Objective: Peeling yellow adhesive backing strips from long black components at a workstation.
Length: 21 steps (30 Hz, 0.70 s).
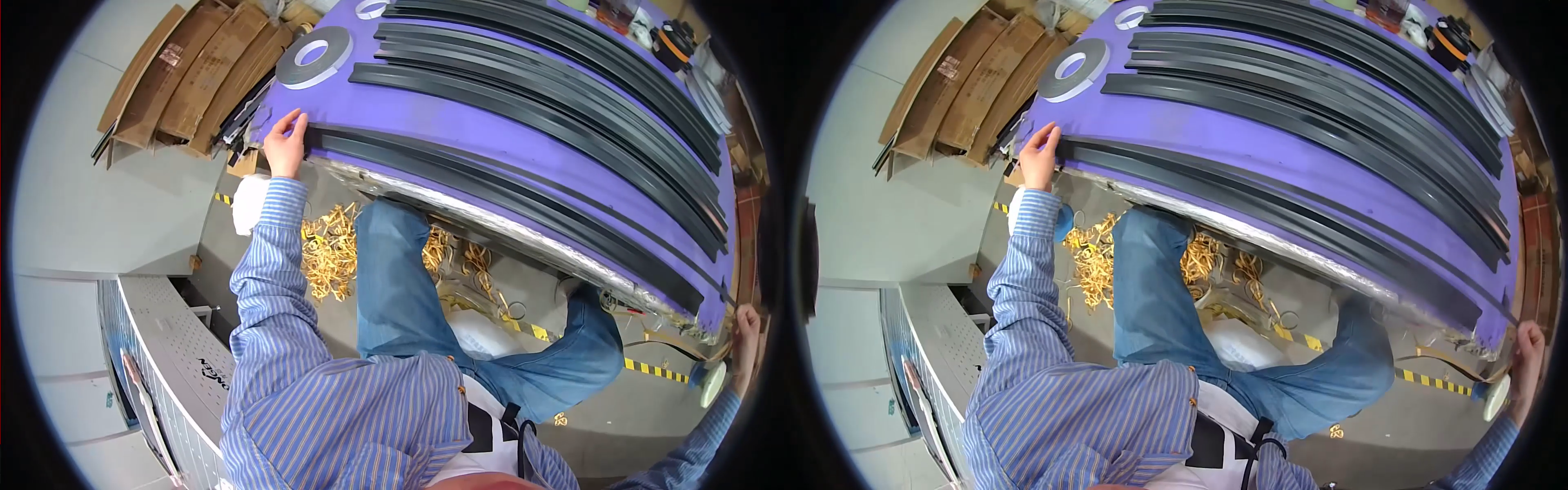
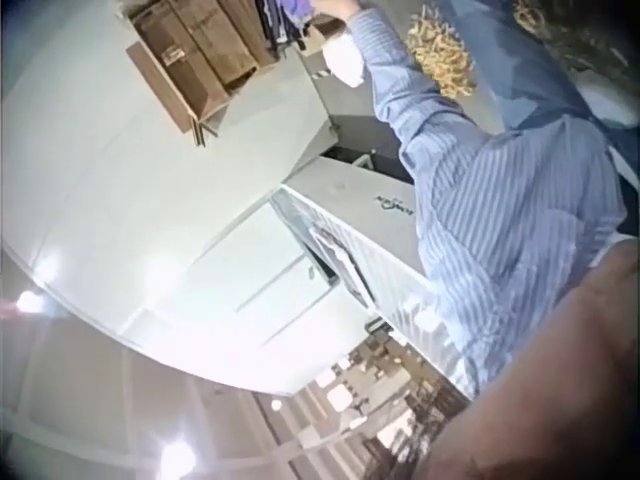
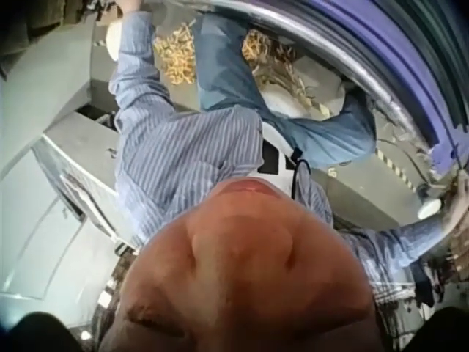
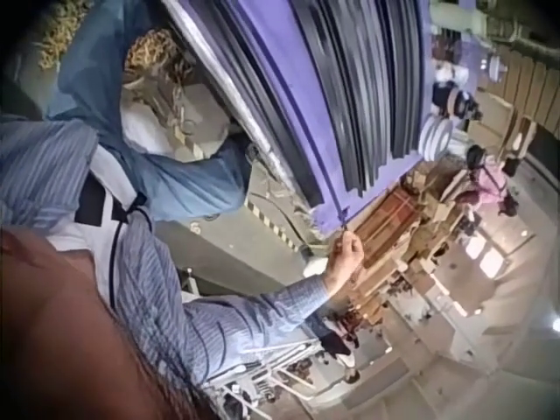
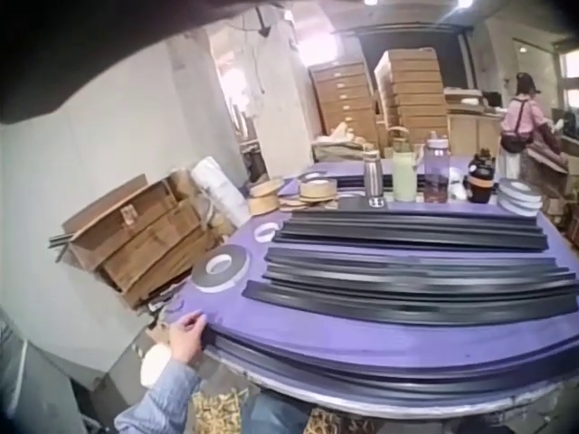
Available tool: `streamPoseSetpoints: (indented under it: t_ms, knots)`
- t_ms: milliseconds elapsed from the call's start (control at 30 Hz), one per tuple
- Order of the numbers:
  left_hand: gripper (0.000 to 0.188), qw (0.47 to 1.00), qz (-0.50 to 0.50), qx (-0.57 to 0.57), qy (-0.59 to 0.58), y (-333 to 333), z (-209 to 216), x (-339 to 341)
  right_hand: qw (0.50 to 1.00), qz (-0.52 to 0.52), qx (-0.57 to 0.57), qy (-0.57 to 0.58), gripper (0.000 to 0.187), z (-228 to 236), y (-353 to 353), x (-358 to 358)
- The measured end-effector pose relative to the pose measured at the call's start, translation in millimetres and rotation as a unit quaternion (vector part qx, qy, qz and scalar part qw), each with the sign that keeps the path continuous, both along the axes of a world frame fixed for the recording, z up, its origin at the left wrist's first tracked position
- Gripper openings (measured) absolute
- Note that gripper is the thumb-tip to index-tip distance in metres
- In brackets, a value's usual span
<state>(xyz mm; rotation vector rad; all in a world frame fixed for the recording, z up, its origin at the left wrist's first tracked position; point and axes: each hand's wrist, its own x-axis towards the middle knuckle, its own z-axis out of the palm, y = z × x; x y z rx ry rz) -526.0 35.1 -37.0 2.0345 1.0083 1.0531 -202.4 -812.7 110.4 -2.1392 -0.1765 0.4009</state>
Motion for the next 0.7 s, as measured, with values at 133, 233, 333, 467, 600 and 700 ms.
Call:
streamPoseSetpoints:
  t_ms: [133, 233, 333, 467, 600, 700]
  knots:
    - [0.036, 0.994, -0.063, -0.071, -0.059, -1.6, -13.9, 19.2, 0.999, -0.041, -0.003, 0.035, 0.014, -17.0, -20.9, -7.3]
    - [0.036, 0.996, -0.026, -0.080, 0.018, 30.2, -8.6, -5.4, 0.992, -0.101, -0.079, -0.022, 0.015, -31.6, 51.4, -25.7]
    - [0.041, 0.974, -0.037, -0.222, -0.033, 28.8, -9.8, -16.3, 0.989, -0.050, -0.125, 0.068, 0.016, -19.8, 73.5, -20.5]
    - [0.041, 0.980, -0.054, -0.190, 0.007, 26.7, -14.0, -12.5, 0.990, -0.087, -0.029, 0.111, 0.019, -44.6, 56.6, -15.3]
    - [0.039, 0.981, -0.054, -0.184, 0.015, 36.7, -12.8, -12.2, 0.977, -0.167, 0.011, 0.131, 0.018, -51.2, 62.3, -19.6]
    - [0.039, 0.979, -0.070, -0.192, 0.018, 68.0, -16.5, -21.4, 0.975, -0.178, 0.010, 0.134, 0.018, -51.4, 69.8, -19.5]
